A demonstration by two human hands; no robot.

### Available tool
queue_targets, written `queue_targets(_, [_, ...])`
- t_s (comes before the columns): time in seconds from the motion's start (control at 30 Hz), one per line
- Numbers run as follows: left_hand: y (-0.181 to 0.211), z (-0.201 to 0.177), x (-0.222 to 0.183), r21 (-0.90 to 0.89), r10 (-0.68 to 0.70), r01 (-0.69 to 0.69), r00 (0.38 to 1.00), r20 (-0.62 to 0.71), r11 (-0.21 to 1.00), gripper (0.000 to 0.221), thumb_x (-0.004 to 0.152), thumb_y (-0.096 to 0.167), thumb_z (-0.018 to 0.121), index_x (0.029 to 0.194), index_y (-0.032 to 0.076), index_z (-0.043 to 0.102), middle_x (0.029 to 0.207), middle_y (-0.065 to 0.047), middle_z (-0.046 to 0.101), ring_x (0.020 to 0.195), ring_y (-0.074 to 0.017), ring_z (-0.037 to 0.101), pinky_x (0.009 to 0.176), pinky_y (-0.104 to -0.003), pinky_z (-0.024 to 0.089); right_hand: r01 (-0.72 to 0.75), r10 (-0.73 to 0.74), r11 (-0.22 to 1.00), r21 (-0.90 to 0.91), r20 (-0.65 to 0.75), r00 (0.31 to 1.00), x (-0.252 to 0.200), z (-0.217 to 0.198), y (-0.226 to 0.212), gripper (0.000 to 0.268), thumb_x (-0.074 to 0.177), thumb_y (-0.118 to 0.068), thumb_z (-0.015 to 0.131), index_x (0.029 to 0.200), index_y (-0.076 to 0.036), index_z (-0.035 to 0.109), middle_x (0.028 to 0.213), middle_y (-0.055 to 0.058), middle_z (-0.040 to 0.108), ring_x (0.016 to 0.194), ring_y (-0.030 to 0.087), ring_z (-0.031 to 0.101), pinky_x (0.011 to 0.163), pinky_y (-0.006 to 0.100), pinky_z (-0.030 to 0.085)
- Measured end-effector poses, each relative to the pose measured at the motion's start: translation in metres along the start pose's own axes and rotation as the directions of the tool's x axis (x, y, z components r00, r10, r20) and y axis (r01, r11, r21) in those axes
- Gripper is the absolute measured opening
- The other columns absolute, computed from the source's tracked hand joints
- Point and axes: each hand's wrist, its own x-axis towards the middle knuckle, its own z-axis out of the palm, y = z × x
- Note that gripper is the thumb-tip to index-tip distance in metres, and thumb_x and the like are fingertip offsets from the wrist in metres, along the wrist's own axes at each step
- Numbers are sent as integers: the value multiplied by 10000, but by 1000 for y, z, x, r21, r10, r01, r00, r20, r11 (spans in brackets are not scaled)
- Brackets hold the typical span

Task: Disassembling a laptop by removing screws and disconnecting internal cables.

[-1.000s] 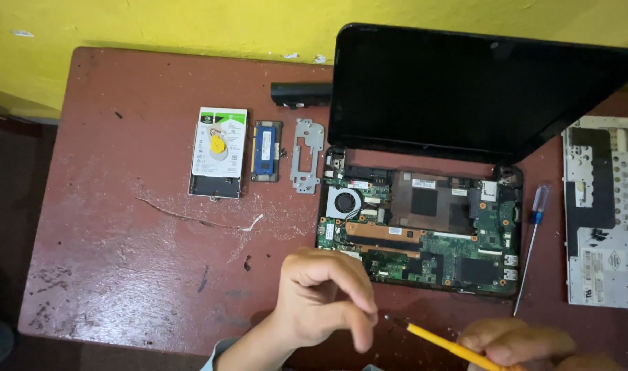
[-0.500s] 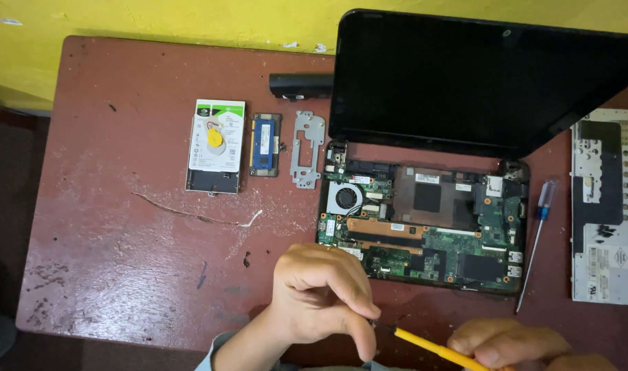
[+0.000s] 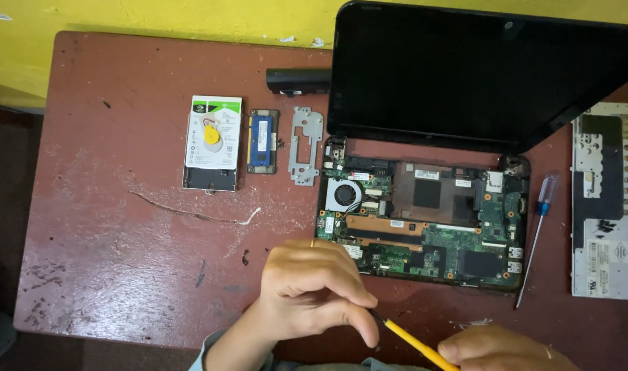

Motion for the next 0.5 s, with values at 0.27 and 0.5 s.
queue_targets(0.27, [-1, -2, 2, 247, -6, 7, 1000, -5, 969, 570, 713, 474, 806, 1150, 121, 709, 866, 10, 727, 733, -117, 663, 719, -257, 563, -40, 40, 992, 124, 4, 999, 22, 4, -30, 301, 893, -167, 650, 1073, 9, 814, 1139, 206, 881, 1112, 294, 898, 985, 395, 713])
queue_targets(0.5, [6, -27, 18, 502, -117, 98, 993, 6, 859, 721, 627, 544, 828, 1181, 101, 693, 1048, -36, 759, 897, -160, 708, 839, -303, 551, -127, -153, 861, 493, 487, 860, 2, -88, 92, 479, 1100, -388, 636, 1412, -26, 667, 1475, 339, 586, 1402, 489, 528, 1130, 646, 365])
